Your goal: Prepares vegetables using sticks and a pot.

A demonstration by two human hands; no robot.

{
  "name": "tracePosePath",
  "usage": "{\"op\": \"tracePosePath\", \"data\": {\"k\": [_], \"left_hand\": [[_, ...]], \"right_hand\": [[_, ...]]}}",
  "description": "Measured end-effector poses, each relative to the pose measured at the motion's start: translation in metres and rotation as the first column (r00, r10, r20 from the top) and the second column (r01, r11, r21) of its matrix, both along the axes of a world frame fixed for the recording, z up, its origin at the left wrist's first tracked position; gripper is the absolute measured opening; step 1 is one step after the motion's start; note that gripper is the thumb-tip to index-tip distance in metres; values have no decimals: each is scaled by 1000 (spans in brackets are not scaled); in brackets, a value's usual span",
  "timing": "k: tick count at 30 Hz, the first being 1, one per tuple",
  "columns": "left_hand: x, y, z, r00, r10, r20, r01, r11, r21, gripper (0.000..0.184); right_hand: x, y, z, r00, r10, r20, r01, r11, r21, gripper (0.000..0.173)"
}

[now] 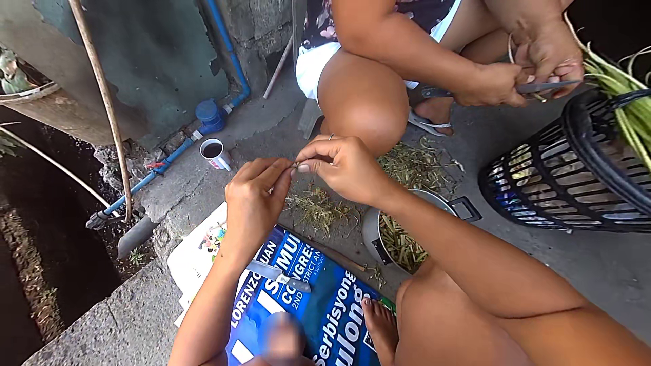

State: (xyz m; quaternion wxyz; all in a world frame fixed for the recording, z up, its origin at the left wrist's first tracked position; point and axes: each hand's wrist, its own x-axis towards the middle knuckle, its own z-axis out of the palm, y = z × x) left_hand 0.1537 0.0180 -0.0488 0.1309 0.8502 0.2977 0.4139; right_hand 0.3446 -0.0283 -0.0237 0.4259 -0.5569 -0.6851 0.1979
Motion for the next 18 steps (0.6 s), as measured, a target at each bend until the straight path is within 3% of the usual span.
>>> {"op": "tracePosePath", "data": {"k": [3,7,12,18], "left_hand": [[-1,-1,1,994,-7,110,11,999,-34,15],[1,-1,1,975,-31,219,48,996,-73,14],[1,-2,2,969,-52,240,80,991,-108,14],[1,-3,2,977,-68,200,90,991,-103,14]], "right_hand": [[-3,-1,0,945,-5,-327,-19,997,-72,6],[-10,0,-1,768,-28,-640,-94,983,-155,9],[-14,0,5,592,-151,-791,-137,949,-283,10],[-9,4,14,418,-234,-878,-143,937,-318,11]]}}
